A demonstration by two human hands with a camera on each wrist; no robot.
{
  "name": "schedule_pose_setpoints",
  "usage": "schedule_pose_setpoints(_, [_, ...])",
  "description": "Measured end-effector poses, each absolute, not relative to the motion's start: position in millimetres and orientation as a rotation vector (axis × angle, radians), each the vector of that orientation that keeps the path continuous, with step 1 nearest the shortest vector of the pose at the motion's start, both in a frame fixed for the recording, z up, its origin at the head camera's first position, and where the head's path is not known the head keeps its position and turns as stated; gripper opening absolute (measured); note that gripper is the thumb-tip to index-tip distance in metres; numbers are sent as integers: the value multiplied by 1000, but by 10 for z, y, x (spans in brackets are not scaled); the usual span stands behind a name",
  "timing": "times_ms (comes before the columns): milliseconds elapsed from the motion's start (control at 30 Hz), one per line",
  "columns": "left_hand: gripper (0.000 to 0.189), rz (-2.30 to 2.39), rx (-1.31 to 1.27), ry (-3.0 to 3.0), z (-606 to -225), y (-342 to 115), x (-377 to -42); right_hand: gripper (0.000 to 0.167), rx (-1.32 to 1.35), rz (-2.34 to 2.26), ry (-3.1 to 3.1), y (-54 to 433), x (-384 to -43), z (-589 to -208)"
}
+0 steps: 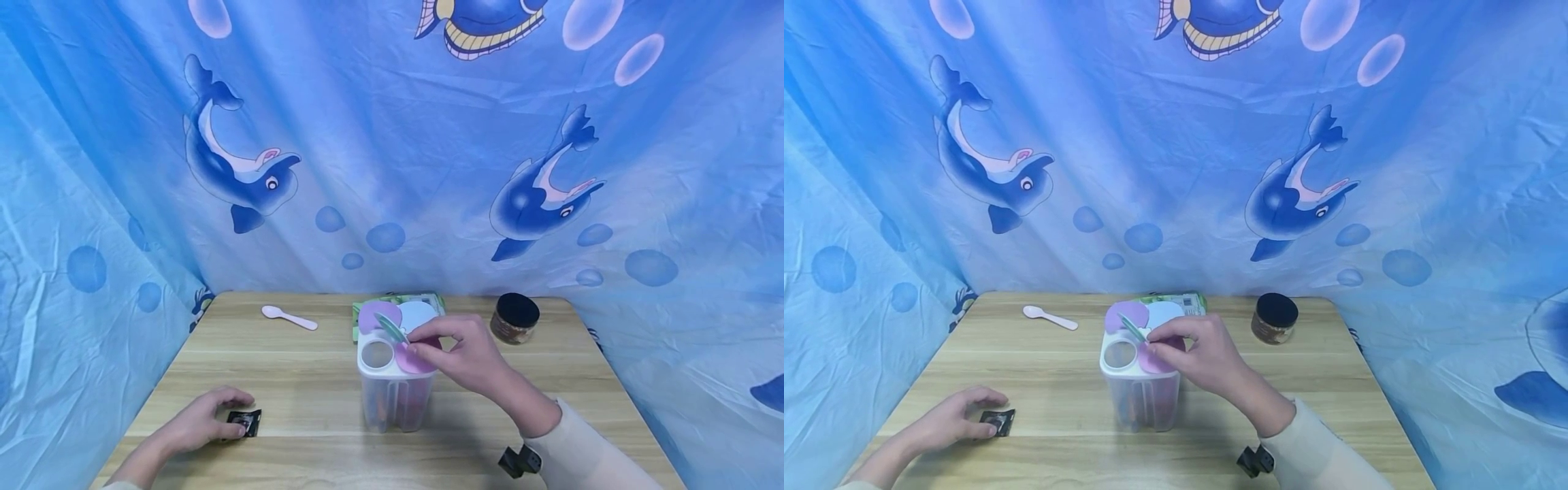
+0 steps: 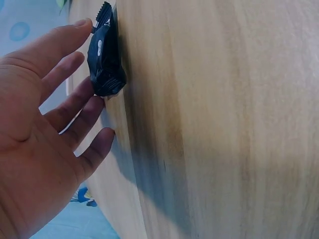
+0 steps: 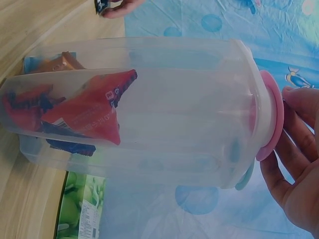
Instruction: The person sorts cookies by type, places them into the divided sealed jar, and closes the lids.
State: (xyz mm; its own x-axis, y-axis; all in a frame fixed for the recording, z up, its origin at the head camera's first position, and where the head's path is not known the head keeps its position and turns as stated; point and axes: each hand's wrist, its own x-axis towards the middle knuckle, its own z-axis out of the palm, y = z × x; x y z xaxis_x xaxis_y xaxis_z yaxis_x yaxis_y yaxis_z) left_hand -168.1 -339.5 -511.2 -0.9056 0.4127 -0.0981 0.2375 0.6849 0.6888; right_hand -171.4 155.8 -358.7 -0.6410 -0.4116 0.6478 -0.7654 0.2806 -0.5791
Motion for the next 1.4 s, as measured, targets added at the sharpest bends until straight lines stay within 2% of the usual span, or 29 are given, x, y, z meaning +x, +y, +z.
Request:
schedule_pose_setpoints(500, [30,999,517,2701,-5155,-3322,-1705,17,1059,1313,-2192,1571,-1709,-3587])
schedule_pose_setpoints(1167, [26,949,408,2820,-5117,-3279,-1734,17,1059,1319,-2194,1576,-1704,-3581])
schedule_pose_setpoints(1400, [29,1085,364,2833,-5005,-3199,-1771,14,1050,1318,-2201,1572,-1708,-3590])
